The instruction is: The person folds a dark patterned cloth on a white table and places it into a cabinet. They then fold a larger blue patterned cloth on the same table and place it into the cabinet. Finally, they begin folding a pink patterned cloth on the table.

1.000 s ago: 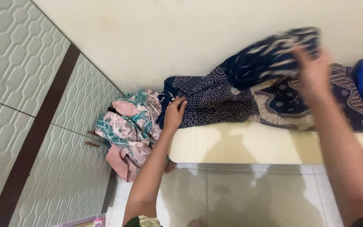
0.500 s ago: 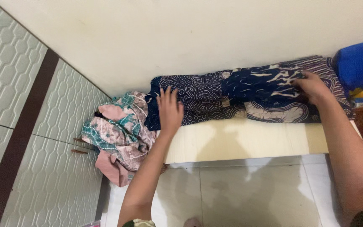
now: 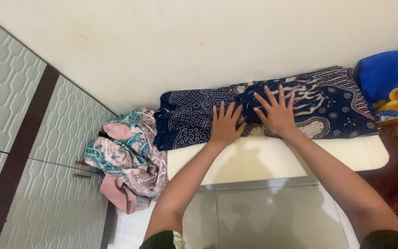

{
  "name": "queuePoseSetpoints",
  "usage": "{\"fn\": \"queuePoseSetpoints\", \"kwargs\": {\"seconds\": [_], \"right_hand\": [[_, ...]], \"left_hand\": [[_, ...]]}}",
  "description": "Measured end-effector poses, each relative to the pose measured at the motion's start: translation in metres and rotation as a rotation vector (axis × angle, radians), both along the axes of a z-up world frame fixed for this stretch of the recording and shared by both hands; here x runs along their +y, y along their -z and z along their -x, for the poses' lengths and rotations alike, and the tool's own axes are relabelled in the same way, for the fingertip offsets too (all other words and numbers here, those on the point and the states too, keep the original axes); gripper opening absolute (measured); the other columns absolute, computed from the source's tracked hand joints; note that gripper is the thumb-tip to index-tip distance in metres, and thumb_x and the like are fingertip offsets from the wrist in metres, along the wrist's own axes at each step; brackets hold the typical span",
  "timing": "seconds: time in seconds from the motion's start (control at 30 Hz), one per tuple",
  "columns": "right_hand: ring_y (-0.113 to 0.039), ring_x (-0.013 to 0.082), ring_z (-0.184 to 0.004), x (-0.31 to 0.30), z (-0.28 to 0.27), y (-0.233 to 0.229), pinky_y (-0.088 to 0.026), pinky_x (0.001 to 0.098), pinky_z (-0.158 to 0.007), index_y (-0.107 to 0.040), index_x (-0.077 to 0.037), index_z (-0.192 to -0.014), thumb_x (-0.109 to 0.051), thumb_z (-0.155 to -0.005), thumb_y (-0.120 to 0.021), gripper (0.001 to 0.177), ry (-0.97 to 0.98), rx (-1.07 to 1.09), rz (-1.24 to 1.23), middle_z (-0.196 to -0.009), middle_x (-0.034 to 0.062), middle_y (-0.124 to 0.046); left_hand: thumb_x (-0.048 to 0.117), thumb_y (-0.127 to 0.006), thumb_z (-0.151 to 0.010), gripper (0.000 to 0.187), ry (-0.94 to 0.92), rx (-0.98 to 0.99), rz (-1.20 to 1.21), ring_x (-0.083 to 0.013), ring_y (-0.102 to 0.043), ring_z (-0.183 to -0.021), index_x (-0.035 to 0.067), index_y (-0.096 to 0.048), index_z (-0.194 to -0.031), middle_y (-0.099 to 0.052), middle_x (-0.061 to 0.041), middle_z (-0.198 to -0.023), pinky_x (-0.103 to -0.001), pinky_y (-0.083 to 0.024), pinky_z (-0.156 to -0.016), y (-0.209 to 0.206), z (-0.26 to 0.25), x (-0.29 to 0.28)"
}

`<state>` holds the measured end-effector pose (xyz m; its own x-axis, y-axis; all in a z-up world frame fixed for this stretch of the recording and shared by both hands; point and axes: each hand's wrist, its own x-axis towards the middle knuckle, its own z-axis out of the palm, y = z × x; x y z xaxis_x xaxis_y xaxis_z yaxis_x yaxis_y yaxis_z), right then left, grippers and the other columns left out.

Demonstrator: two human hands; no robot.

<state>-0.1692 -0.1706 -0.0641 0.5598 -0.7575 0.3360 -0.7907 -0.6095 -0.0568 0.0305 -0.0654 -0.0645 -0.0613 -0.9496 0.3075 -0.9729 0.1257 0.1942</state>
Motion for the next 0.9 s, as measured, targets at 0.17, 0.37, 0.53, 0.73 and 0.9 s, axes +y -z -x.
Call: {"fn": "queuePoseSetpoints", "kwargs": {"seconds": [0.17,0.37,0.53,0.73,0.9], "right_hand": [[-0.004,0.0380,-0.158,-0.016,0.022,0.026,0.006,0.0800,-0.113,-0.029,-0.037,-0.160,-0.067,-0.102,-0.024,0.066,0.055,-0.048,0.027,-0.172,-0.0013,-0.017],[-0.007,0.0431,-0.156,-0.016,0.030,0.031,0.004,0.0825,-0.111,-0.027,-0.038,-0.160,-0.069,-0.101,-0.024,0.067,0.073,-0.091,0.032,-0.171,0.0033,-0.016],[-0.018,0.0504,-0.151,0.007,0.035,0.025,-0.005,0.0860,-0.106,-0.024,-0.033,-0.162,-0.066,-0.099,-0.025,0.071,0.097,0.018,-0.017,-0.172,0.0059,-0.016],[-0.014,0.0506,-0.149,0.046,0.049,0.027,-0.005,0.0864,-0.105,-0.021,-0.030,-0.161,-0.066,-0.097,-0.027,0.074,0.073,0.103,0.016,-0.169,0.0092,-0.014],[-0.006,0.0493,-0.154,0.069,0.054,0.024,0.000,0.0861,-0.106,-0.025,-0.026,-0.162,-0.063,-0.098,-0.030,0.073,0.029,0.023,0.013,-0.170,0.0113,-0.016]], "left_hand": [[0.065,-0.039,-0.098,0.069,-0.057,-0.152,-0.081,-0.0464,-0.013,-0.153,0.033,-0.031,-0.158,-0.025,-0.005,-0.167,-0.065,-0.003,-0.121,0.001,-0.021,0.008],[0.066,-0.033,-0.103,0.066,-0.277,-0.047,-0.057,-0.0476,-0.013,-0.152,0.035,-0.031,-0.161,-0.023,-0.005,-0.170,-0.066,-0.001,-0.120,0.009,-0.074,0.013],[0.064,-0.036,-0.102,0.065,-0.276,0.019,-0.031,-0.0413,-0.018,-0.155,0.035,-0.035,-0.160,-0.027,-0.007,-0.169,-0.066,-0.003,-0.122,0.016,-0.078,0.039],[0.061,-0.040,-0.102,0.064,-0.249,0.034,-0.015,-0.0423,-0.017,-0.155,0.034,-0.034,-0.160,-0.028,-0.008,-0.169,-0.066,-0.004,-0.121,0.015,-0.064,0.086],[0.057,-0.040,-0.103,0.062,-0.316,0.068,-0.117,-0.0449,-0.014,-0.154,0.029,-0.038,-0.158,-0.026,-0.010,-0.168,-0.068,-0.002,-0.118,-0.010,-0.046,0.098]]}}
